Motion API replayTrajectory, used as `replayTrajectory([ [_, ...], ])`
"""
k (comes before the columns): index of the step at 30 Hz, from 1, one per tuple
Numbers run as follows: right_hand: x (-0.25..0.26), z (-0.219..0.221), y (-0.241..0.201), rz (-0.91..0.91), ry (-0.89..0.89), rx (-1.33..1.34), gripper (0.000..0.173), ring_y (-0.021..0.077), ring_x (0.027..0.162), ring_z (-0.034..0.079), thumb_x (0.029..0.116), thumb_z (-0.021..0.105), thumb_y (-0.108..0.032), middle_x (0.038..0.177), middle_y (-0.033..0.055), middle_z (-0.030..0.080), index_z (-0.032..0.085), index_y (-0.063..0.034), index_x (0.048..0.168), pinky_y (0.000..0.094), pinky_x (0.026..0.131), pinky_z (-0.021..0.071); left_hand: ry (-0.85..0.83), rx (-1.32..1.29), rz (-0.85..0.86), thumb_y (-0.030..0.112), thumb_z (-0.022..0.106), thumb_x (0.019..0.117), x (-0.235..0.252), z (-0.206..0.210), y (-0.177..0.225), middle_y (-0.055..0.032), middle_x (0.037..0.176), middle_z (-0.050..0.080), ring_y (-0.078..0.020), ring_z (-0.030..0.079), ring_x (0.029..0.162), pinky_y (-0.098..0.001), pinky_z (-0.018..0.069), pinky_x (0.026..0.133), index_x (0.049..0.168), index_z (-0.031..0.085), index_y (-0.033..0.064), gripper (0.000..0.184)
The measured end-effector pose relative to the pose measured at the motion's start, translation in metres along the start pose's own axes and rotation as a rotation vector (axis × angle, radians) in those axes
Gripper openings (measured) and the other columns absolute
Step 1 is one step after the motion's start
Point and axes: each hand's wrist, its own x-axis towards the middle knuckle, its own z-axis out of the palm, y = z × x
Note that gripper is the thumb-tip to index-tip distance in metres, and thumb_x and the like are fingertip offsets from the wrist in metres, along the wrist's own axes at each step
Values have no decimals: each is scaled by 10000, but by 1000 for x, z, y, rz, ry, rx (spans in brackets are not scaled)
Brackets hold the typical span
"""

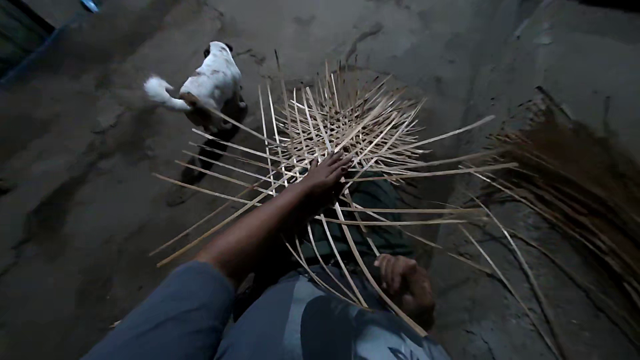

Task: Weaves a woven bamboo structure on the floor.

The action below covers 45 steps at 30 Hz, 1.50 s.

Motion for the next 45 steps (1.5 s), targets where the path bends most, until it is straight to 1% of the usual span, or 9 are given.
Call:
replayTrajectory([
  [5,-1,6,5,39,-8,24,468,49,653,601,1103,412,-399,629,-71,563,632,-150,773,303,894,541,46,-139,240,395,693,922,-20,-12,-5,-83,1660,327,-277,300,1532,-555,291,1219,1485,550,216,608],
  [7,2,7,4,59,22,53,468,61,635,603,1099,423,-395,614,-67,562,623,-151,754,312,867,553,12,-85,267,384,743,886,-27,-11,-4,-83,1642,361,-279,297,1533,-559,266,1230,1424,613,243,571],
  [12,19,14,-12,51,50,71,485,81,610,600,1101,411,-397,599,-52,555,629,-132,758,318,842,564,16,-5,295,426,646,920,-31,0,-8,-87,1563,476,-291,316,1524,-654,157,1230,1395,642,320,487],
  [18,29,24,-19,86,33,26,526,67,574,575,1107,391,-409,566,-63,524,595,-140,703,307,821,565,30,76,297,432,676,921,-28,3,-5,-109,1546,494,-340,369,1490,-700,218,1182,1220,738,361,314],
  [28,45,29,-33,96,96,50,538,86,574,564,1116,347,-362,557,-55,499,555,-149,667,325,847,556,-63,146,67,349,712,905,-20,2,19,-70,1541,465,-322,391,1465,-789,180,1133,1191,720,320,287],
  [35,42,33,-37,71,56,61,518,73,573,561,1111,387,-379,563,-61,498,569,-141,688,313,831,557,121,192,247,369,510,1059,-30,19,-2,-107,1534,508,-358,418,1466,-758,240,1146,1316,657,277,309],
  [39,36,32,-33,74,-8,23,508,48,592,556,1105,387,-415,588,-82,511,591,-158,717,298,825,547,176,133,268,306,565,1042,-33,23,-1,-129,1514,535,-402,435,1447,-778,240,1125,1276,689,253,269],
  [44,24,22,-25,58,-125,-93,478,27,667,583,1098,409,-445,659,-89,566,630,-156,788,291,881,531,261,-286,206,299,522,1034,-31,5,-5,-20,1535,519,-175,480,1413,-622,299,1191,1507,519,206,481],
  [45,22,20,-23,43,-143,-102,481,32,684,593,1100,404,-443,670,-79,576,630,-148,794,298,892,529,298,-246,181,367,503,1032,-31,2,-4,-7,1596,449,-181,400,1479,-670,220,1196,1552,463,238,537],
])
